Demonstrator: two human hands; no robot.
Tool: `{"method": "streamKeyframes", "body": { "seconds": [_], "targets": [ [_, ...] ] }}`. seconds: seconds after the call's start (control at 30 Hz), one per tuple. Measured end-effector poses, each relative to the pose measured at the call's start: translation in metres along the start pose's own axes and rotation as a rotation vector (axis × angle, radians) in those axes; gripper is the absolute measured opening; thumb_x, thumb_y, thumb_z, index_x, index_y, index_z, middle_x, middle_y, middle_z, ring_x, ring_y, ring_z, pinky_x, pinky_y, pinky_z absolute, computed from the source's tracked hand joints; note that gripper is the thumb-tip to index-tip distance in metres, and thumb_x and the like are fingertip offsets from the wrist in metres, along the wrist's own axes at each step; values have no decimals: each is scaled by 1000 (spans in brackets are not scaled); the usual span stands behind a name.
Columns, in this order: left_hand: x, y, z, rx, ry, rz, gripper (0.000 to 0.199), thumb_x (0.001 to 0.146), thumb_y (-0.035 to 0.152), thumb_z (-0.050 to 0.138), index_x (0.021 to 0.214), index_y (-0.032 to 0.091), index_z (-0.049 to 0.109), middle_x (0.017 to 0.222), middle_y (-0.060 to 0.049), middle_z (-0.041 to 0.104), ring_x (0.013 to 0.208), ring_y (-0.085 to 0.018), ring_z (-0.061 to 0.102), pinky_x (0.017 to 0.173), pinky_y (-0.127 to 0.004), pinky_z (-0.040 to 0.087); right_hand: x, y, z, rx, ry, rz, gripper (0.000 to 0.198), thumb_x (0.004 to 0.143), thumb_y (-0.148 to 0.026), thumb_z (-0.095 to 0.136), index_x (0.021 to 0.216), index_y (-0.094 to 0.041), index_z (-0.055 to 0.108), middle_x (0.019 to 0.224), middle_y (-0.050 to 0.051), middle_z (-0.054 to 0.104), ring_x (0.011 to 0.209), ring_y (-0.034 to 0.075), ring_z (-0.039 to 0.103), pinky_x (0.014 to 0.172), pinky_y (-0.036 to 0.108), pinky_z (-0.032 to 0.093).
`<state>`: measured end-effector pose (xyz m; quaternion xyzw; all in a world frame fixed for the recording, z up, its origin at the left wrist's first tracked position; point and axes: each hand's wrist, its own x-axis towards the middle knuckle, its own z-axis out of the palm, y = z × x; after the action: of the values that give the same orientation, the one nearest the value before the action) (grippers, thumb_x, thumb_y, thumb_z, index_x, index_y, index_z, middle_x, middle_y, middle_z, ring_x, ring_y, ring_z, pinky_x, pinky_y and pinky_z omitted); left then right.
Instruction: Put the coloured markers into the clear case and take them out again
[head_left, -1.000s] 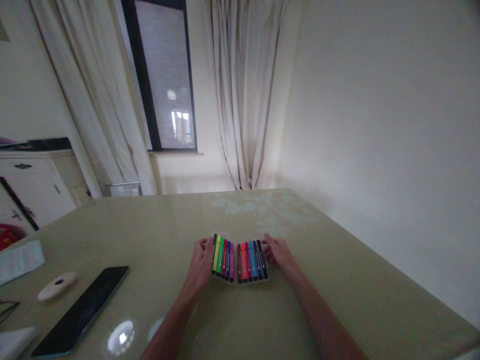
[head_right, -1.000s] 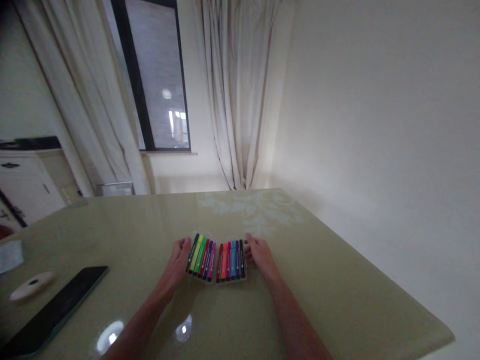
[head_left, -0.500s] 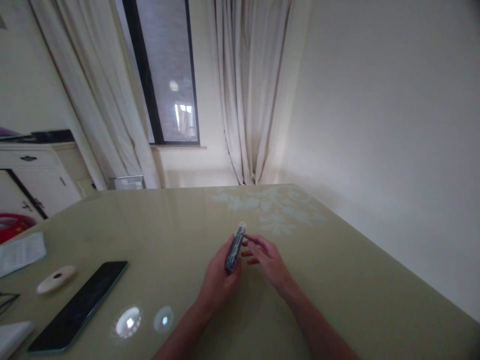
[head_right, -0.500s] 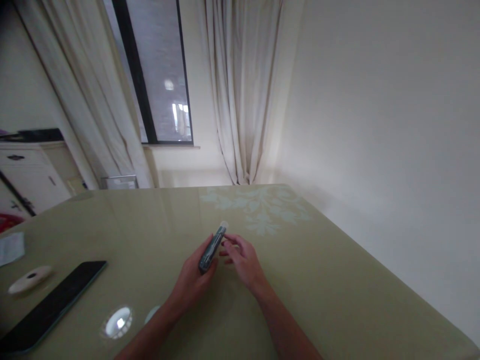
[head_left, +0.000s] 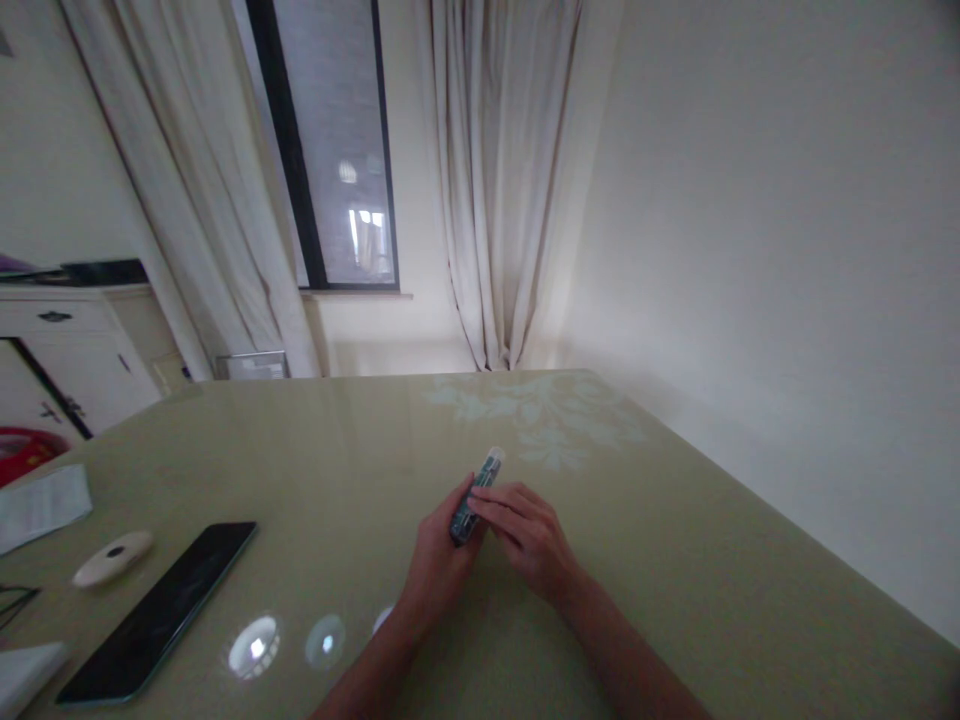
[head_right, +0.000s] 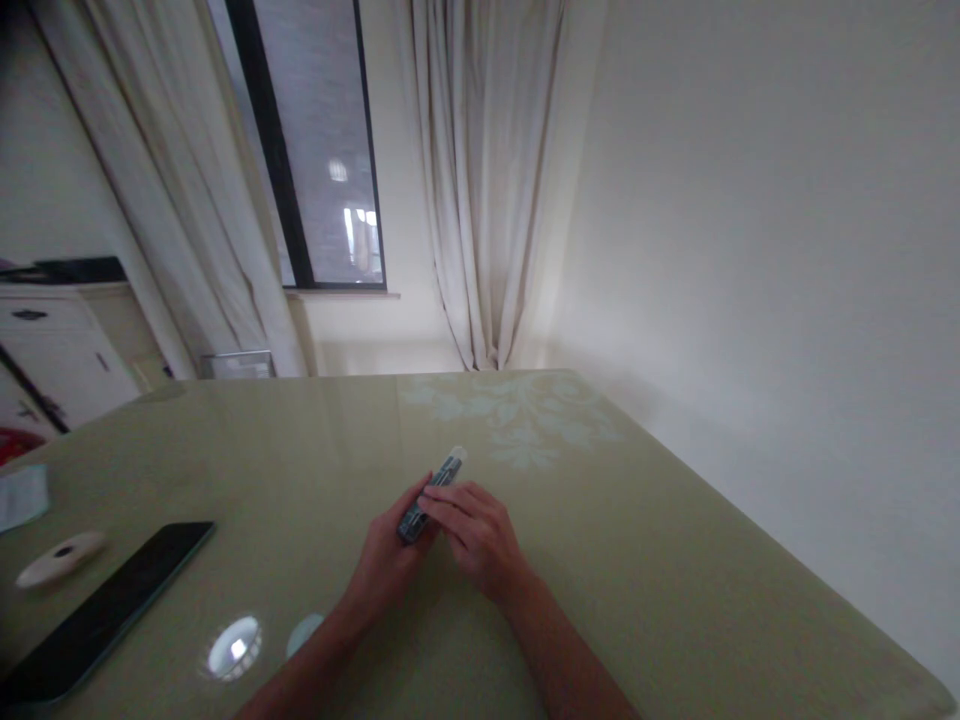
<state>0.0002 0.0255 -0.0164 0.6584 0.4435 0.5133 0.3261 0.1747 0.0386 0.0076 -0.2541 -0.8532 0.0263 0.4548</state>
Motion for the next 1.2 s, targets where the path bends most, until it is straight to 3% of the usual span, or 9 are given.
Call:
{"method": "streamKeyframes", "body": {
  "seconds": [0.5,0.8,1.2],
  "targets": [
    [4,-1,0,-105,20,7,50,90,22,59,140,18,58,135,-10,69,121,-27,67,108,-47,53,0,3,15,0,85,-30,50,101,-12,51,145,-35,57,126,5,74,106,20,70,90,37,58],
    [4,-1,0,-125,13,-45,55,87,21,62,141,18,55,135,-11,69,116,-23,69,105,-42,54,-2,2,15,-25,44,-17,53,101,-11,51,149,-34,52,132,6,71,112,21,68,97,38,56],
    [6,-11,2,-133,17,-17,53,89,26,62,141,18,57,134,-11,70,122,-25,67,108,-43,52,-5,0,21,-113,88,-67,55,100,-8,50,151,-29,51,133,8,70,107,21,69,92,36,59]
  ]
}}
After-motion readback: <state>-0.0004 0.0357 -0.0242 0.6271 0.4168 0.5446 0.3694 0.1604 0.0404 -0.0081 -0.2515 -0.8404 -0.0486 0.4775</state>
